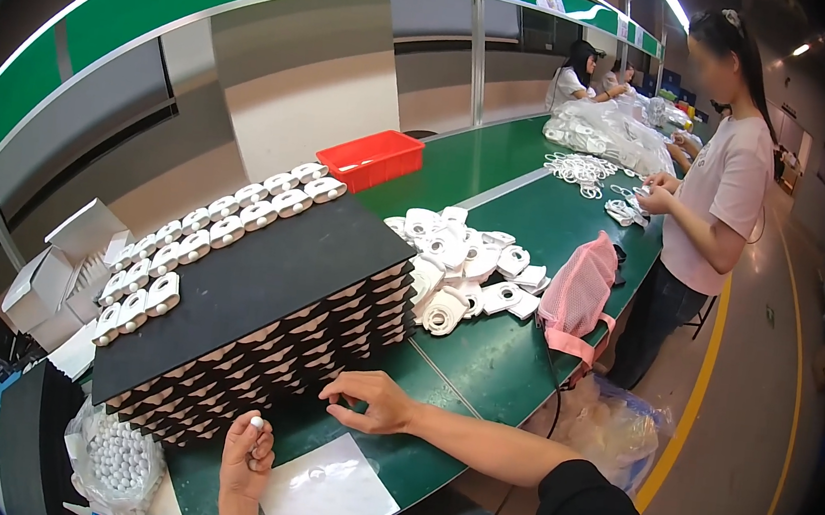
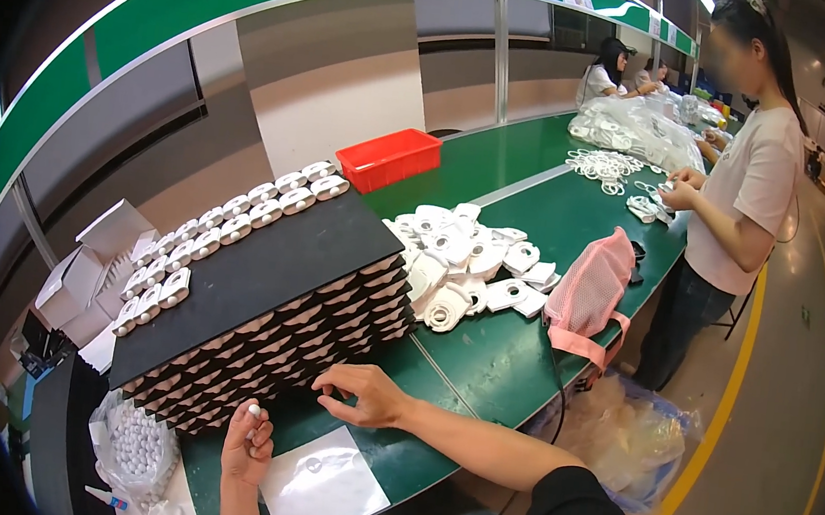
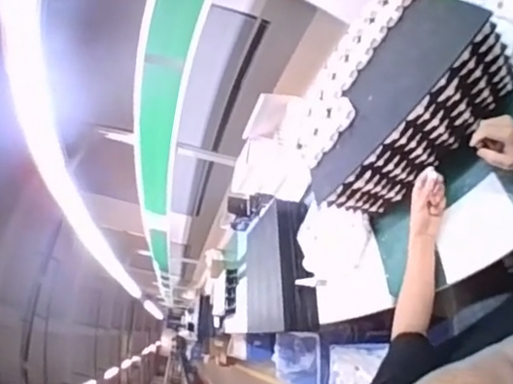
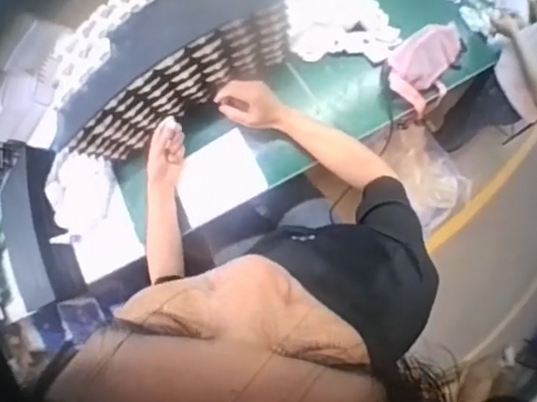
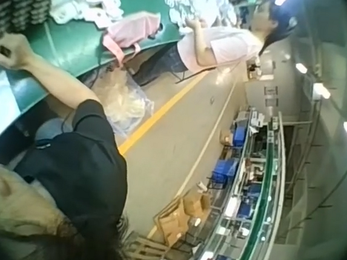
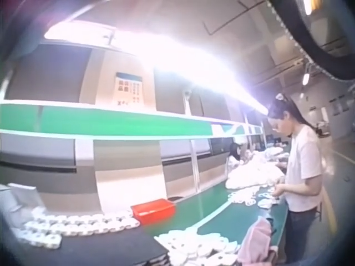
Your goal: Assembling small white plastic components and inserts for light fixtures on a factory assembly line.
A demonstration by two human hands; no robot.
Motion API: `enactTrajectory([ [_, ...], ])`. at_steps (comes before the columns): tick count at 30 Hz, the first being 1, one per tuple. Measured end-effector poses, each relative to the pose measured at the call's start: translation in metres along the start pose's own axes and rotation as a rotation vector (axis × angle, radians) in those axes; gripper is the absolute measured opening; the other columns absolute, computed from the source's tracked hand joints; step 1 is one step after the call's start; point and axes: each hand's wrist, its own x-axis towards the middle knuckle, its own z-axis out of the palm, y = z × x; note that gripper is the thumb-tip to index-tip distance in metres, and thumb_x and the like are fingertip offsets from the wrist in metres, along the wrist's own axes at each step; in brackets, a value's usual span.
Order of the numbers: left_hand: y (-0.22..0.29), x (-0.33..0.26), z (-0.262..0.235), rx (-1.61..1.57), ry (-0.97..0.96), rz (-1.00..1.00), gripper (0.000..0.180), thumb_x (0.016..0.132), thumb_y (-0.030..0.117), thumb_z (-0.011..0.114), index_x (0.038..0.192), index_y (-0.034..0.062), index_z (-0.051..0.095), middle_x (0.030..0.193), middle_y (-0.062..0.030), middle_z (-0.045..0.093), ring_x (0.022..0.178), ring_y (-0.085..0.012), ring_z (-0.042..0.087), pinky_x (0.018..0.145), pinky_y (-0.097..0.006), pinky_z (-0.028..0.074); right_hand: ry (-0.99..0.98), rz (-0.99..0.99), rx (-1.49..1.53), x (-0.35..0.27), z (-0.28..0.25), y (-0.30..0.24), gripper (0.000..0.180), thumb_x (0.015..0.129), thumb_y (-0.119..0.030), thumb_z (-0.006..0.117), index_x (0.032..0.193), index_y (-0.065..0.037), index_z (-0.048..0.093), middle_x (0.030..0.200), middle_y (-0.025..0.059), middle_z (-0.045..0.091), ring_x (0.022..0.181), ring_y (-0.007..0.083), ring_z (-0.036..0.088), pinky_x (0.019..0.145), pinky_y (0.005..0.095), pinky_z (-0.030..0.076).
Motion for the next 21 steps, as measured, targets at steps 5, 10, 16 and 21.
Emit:
enactTrajectory([
  [5, -0.004, 0.001, -0.004, -0.019, -0.019, -0.005, 0.023, 0.078, 0.006, 0.059, 0.100, 0.0121, 0.054, 0.087, -0.0058, 0.060, 0.051, -0.0057, 0.039, 0.036, -0.014, 0.027, 0.003, 0.004, 0.010, -0.003, -0.002, 0.002, 0.016, 0.072, -0.005, 0.063, 0.088, -0.005, 0.059, 0.068, 0.0030, 0.056, 0.053, 0.0137, 0.050, 0.048, 0.0241, 0.041],
  [10, -0.005, -0.001, 0.000, -0.025, 0.034, -0.016, 0.024, 0.077, 0.004, 0.059, 0.099, 0.0127, 0.053, 0.092, -0.0071, 0.061, 0.049, -0.0056, 0.039, 0.036, -0.014, 0.027, 0.008, 0.010, 0.023, -0.004, -0.004, 0.002, 0.013, 0.074, -0.009, 0.062, 0.085, -0.006, 0.058, 0.067, 0.0029, 0.056, 0.053, 0.0155, 0.050, 0.049, 0.0261, 0.042],
  [16, -0.002, 0.001, 0.002, -0.090, -0.016, -0.015, 0.017, 0.080, 0.003, 0.055, 0.094, 0.0111, 0.052, 0.093, -0.0109, 0.061, 0.052, -0.0046, 0.039, 0.038, -0.013, 0.026, -0.003, 0.010, -0.013, 0.000, -0.006, 0.003, 0.008, 0.073, -0.009, 0.062, 0.080, -0.005, 0.060, 0.068, 0.0042, 0.058, 0.052, 0.0161, 0.052, 0.049, 0.0262, 0.042],
  [21, 0.003, -0.001, -0.006, -0.067, -0.054, -0.020, 0.014, 0.081, 0.006, 0.056, 0.093, 0.0117, 0.052, 0.091, -0.0102, 0.061, 0.051, -0.0048, 0.037, 0.038, -0.014, 0.026, -0.015, -0.015, -0.027, 0.004, 0.002, 0.002, 0.003, 0.072, -0.006, 0.062, 0.075, -0.005, 0.062, 0.068, 0.0042, 0.060, 0.052, 0.0140, 0.054, 0.047, 0.0241, 0.042],
])
